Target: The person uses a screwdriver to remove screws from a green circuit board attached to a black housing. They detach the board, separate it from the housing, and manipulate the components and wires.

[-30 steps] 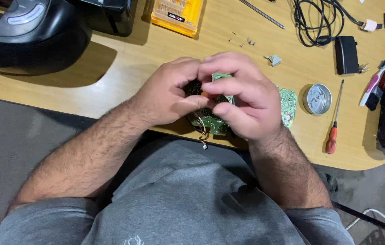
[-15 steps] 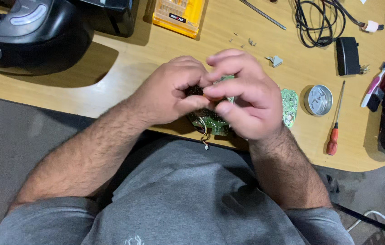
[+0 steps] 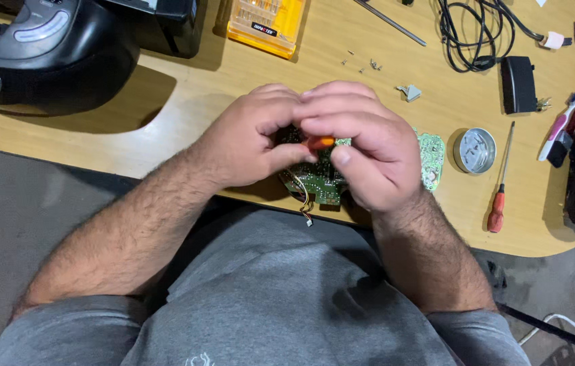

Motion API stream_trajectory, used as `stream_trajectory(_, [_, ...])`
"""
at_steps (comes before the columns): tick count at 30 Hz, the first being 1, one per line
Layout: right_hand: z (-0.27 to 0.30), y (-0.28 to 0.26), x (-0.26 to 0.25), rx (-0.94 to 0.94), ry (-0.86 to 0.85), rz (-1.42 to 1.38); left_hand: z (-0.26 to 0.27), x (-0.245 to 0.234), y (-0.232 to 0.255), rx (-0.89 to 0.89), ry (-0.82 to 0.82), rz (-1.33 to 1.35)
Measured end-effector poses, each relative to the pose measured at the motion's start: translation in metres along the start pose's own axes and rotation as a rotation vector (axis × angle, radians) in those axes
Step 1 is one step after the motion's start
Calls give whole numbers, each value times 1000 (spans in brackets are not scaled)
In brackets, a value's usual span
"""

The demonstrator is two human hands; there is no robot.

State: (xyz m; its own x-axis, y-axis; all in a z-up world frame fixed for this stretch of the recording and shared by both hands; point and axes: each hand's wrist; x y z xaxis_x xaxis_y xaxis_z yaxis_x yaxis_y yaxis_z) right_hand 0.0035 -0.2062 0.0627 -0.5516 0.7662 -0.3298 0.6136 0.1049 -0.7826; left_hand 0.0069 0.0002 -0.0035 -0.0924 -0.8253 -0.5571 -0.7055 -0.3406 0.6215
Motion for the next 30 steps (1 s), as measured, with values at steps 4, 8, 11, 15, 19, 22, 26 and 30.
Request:
stream_trajectory(4, [11, 12, 0, 13, 63, 27, 3, 5, 6, -126, 59, 42])
stream_trajectory(8, [6, -1, -1, 163, 160, 123, 4, 2, 9, -263, 63, 103])
stream_trajectory(11, [1, -4, -6, 301, 26, 278, 7, 4, 7, -303, 128, 247])
stream_trajectory(15, [6, 9, -1, 433, -221, 508, 10, 7, 2, -280, 214, 432])
stream_trajectory(19, [9, 20, 5, 407, -265, 597, 13, 6, -6, -238, 257, 477])
stream_trajectory(22, [8, 20, 8, 408, -314, 656, 17, 8, -17, -178, 269, 605])
stream_trajectory(26, [7, 20, 11, 387, -383, 748, 23, 12, -25, -233, 329, 685])
stream_trajectory(30, [8, 20, 13, 344, -420, 773, 27, 13, -28, -276, 355, 733])
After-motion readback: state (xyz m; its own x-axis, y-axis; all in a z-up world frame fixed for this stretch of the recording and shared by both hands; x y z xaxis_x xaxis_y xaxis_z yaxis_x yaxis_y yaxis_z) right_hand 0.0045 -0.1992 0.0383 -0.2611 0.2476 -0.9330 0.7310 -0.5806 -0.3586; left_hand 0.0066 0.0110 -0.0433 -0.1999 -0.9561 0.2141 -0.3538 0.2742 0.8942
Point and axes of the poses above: each hand's wrist, its own z-axis away from the middle knuckle, its own x-axis out of the palm, y = z × x, and after that the axes turned 13 degrees about -z, right-handed
